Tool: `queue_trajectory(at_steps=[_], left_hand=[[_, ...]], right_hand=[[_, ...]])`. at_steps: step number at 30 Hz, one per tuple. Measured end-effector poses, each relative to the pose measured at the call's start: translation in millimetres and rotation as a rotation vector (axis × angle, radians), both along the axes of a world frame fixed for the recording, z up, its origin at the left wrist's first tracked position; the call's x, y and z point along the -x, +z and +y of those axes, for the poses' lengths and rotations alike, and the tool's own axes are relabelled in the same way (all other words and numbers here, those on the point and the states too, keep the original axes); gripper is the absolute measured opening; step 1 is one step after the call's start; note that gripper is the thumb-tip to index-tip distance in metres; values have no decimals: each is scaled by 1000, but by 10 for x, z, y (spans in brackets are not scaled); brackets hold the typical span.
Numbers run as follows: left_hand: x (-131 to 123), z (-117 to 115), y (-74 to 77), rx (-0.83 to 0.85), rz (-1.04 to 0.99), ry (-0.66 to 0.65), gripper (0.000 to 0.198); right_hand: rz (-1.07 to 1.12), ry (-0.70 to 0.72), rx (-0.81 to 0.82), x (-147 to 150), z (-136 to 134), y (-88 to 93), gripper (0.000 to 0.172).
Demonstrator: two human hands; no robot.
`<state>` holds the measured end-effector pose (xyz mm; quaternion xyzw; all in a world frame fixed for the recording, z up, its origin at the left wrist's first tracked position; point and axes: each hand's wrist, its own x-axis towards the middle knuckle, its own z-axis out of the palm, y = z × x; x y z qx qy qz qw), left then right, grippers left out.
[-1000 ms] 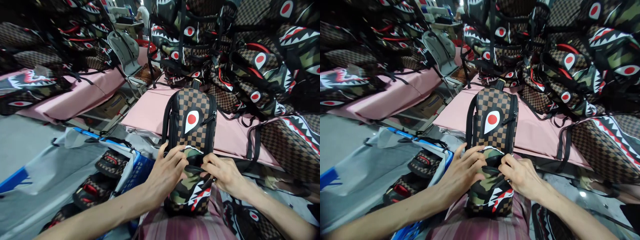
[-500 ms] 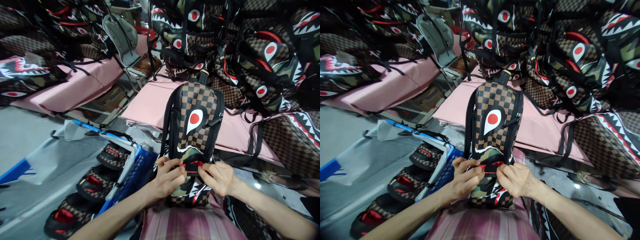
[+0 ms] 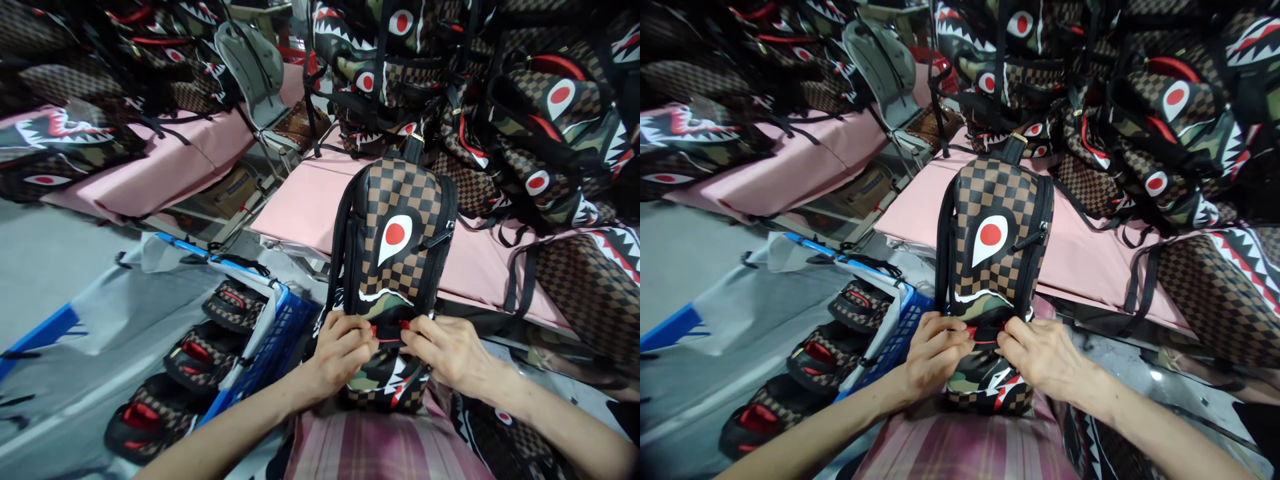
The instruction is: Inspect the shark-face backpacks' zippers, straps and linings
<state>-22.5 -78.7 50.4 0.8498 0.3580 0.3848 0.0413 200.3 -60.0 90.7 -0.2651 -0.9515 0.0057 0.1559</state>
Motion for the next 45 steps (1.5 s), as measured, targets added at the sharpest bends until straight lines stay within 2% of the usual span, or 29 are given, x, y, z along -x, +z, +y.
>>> queue_trajectory(at_steps=[4, 6, 8, 11, 13, 15, 17, 20, 24, 28, 35, 38, 41, 42, 43, 45], left_hand=[[76, 5, 97, 82, 69, -24, 19], [111, 47, 201, 38, 69, -61, 18], [126, 117, 355, 22, 142, -32, 16], [95, 253, 641, 154, 444, 23, 10], [43, 342, 813, 282, 675, -30, 3], [-24, 417, 929, 382, 848, -96, 11], [-88, 474, 981, 407, 947, -142, 14], [-145, 530, 971, 373, 997, -184, 16], [-121, 560, 885, 399, 1002, -208, 14], [-45, 534, 797, 409, 918, -140, 15], [-3, 366, 768, 421, 789, -62, 12], [12, 291, 667, 366, 694, 14, 15], [17, 246, 562, 319, 633, 82, 16], [13, 238, 540, 310, 622, 93, 16], [8, 232, 525, 305, 615, 98, 16], [-5, 223, 518, 297, 604, 109, 16]], right_hand=[[31, -46, -26, 35, 39, 30, 20], [58, -67, -39, 53, 40, 28, 22], [80, -40, -54, 73, 33, 28, 25], [110, 38, -53, 121, 21, 46, 30], [118, 71, -63, 164, 17, 65, 32], [124, 91, -85, 204, 17, 80, 31], [126, 105, -100, 229, 22, 83, 30], [113, 110, -96, 235, 32, 74, 29], [82, 125, -90, 222, 44, 59, 25], [58, 155, -81, 212, 52, 46, 20], [105, 96, -126, 152, 42, 42, 21], [14, 20, 23, 63, 63, 140, 21], [40, -107, 312, -31, 99, 311, 49], [68, -147, 376, -44, 110, 370, 53], [85, -188, 410, -42, 119, 422, 51], [57, -274, 407, 6, 133, 499, 34]])
